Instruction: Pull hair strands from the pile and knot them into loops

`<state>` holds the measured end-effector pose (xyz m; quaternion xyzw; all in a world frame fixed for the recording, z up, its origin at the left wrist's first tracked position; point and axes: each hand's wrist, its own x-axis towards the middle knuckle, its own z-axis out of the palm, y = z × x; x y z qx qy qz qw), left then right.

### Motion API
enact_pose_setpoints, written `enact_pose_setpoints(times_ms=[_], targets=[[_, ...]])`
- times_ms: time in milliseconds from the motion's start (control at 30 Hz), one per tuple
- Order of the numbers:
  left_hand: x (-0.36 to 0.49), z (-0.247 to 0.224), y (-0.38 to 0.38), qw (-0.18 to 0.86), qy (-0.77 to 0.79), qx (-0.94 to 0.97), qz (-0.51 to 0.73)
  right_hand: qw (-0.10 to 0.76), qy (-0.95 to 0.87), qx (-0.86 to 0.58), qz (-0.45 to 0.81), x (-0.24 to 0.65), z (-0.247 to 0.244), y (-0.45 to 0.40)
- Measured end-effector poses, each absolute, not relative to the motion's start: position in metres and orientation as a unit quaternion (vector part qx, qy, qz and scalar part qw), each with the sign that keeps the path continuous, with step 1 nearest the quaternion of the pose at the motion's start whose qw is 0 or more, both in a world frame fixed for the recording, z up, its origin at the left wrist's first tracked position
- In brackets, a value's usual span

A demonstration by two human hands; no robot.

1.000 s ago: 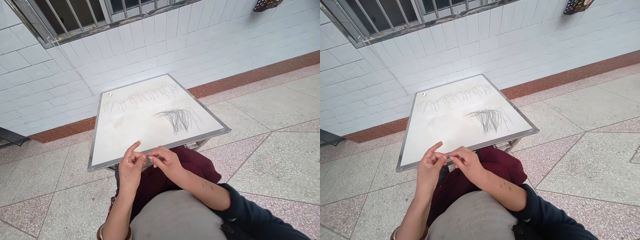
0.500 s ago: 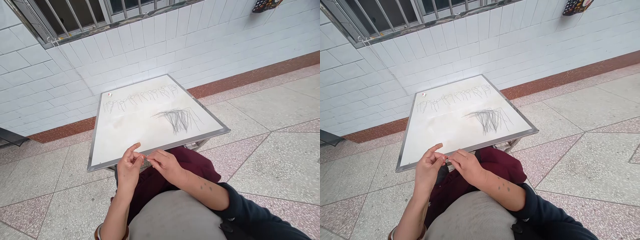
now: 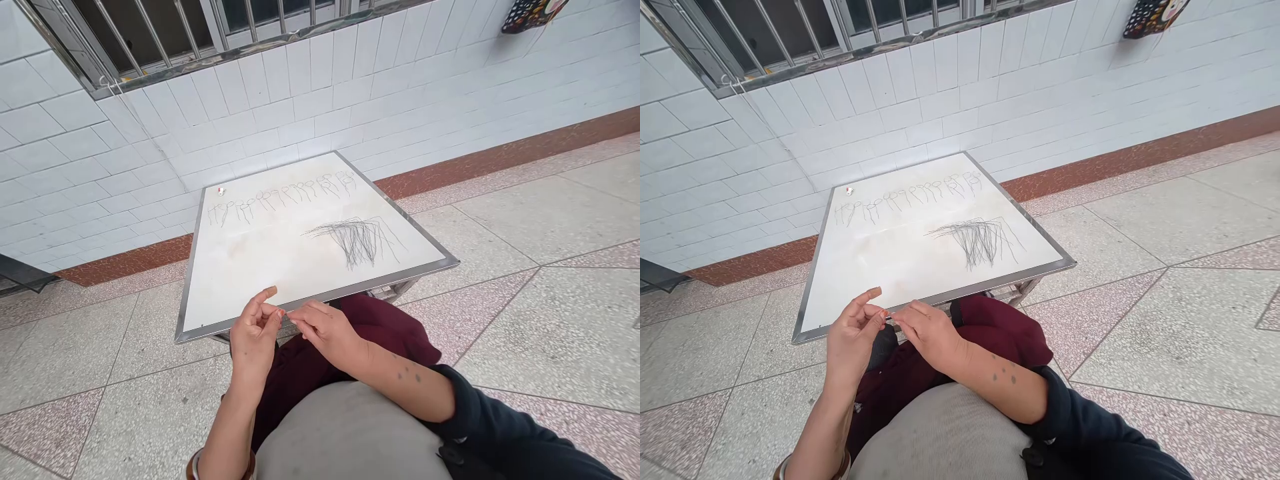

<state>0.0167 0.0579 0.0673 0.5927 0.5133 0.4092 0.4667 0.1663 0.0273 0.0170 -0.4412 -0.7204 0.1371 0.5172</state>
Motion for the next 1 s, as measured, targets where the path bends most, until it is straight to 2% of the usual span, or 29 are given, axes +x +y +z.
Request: enact_pose_setpoints(times_ms=[267, 433, 800, 1000], targets=[[0.015, 0.066, 0.056, 0.458, 0.519, 0.602, 0.399, 0.503, -0.728, -0.441, 0.150, 0.167, 0.014, 0.028], [0.012, 0.070, 0.058, 0.457, 0.520, 0.582, 0.426, 0.505, -0.703, -0.455, 0.210, 0.168, 0.012, 0.025], [-0.009, 0.080, 0.060, 0.399, 0.559, 0.556, 0.468, 0.483, -0.672, -0.477, 0.297, 0.180, 0.006, 0.015], [-0.022, 0.079, 0.064, 0.376, 0.575, 0.536, 0.489, 0.470, -0.648, -0.520, 0.298, 0.191, -0.001, 0.012]])
